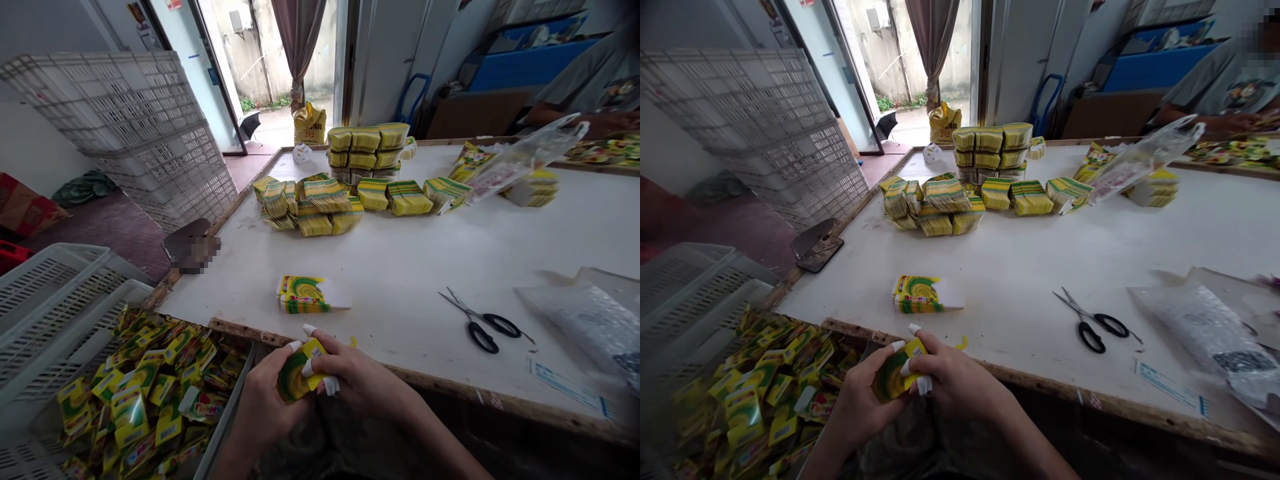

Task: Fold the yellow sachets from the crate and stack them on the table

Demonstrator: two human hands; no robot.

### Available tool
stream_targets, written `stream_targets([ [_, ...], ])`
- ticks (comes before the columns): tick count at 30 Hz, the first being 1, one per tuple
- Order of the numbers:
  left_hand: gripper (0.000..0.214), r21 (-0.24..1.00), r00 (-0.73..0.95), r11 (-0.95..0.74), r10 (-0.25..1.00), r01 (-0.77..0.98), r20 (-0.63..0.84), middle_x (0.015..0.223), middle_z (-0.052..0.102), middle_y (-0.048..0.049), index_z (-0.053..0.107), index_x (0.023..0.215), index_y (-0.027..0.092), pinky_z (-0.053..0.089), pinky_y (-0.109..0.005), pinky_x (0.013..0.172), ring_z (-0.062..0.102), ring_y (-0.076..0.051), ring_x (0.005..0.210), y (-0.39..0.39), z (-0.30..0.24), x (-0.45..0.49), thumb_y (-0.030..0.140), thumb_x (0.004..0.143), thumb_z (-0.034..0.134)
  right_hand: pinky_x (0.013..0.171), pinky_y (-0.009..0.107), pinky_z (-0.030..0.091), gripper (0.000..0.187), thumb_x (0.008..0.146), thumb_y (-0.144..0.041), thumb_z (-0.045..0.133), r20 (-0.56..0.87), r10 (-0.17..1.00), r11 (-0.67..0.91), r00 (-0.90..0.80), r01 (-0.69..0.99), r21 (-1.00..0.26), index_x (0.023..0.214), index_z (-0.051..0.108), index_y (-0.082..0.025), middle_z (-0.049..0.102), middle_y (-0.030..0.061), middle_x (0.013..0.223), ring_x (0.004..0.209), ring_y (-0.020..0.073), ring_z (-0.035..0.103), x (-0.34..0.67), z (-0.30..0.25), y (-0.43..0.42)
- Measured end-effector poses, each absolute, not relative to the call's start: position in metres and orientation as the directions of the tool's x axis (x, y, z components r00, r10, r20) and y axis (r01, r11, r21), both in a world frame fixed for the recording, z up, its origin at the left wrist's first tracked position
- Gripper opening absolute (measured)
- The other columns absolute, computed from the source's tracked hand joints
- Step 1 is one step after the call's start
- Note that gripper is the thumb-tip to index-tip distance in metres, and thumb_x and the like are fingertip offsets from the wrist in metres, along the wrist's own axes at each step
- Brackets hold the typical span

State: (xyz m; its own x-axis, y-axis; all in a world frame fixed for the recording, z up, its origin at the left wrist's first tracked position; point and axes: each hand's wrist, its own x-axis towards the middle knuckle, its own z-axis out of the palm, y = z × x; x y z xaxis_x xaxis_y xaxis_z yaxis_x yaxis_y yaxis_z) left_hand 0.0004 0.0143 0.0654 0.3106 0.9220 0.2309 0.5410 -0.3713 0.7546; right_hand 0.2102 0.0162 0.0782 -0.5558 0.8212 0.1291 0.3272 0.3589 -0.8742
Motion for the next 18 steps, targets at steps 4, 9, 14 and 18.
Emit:
stream_targets([
  [4,0.053,0.753,0.275,-0.346,0.935,0.56,0.224,0.102,0.074,-0.0114,0.067,0.114,0.021,0.056,-0.038,0.08,0.07,-0.031,0.091,0.014,0.067,0.003,0.028,0.063,0.079,0.098,0.035,0.046,0.03,0.081,-0.005,0.057,0.149,0.817,0.363,-0.556,0.297,-0.883,0.103,0.067,-0.023,0.054,0.0105,0.134,0.132,0.0265,0.047,0.21,0.076,0.016],
  [9,0.055,0.871,0.102,-0.178,0.984,0.458,0.148,0.105,0.073,-0.0103,0.069,0.111,0.022,0.054,-0.038,0.086,0.068,-0.032,0.098,0.005,0.054,0.004,0.024,0.057,0.082,0.108,0.039,0.037,0.052,0.078,-0.009,0.062,0.2,0.882,0.329,-0.426,0.255,-0.909,0.127,0.047,-0.018,0.03,0.018,0.152,0.142,0.0277,0.03,0.188,0.062,0.007],
  [14,0.056,0.951,-0.454,-0.169,0.89,-0.258,0.035,0.083,0.07,-0.0021,0.066,0.099,0.021,0.054,-0.027,0.061,0.063,-0.019,0.069,0.0,0.042,-0.016,0.056,0.056,0.08,0.096,0.036,0.048,0.06,0.081,-0.024,0.067,0.273,0.918,0.365,-0.287,0.348,-0.864,0.135,0.04,-0.02,0.056,0.0133,0.129,0.116,0.0244,0.057,0.187,0.057,0.037],
  [18,0.082,0.808,-0.506,-0.116,0.828,-0.577,-0.243,0.103,0.068,-0.012,0.064,0.1,0.015,0.058,-0.036,0.075,0.065,-0.025,0.092,0.001,0.039,-0.033,0.086,0.061,0.051,0.094,0.042,0.046,0.04,0.082,-0.009,0.055,0.244,0.968,0.234,-0.067,0.604,-0.762,0.121,0.052,-0.017,0.062,0.0142,0.116,0.108,0.0272,0.056,0.195,0.047,0.081],
])
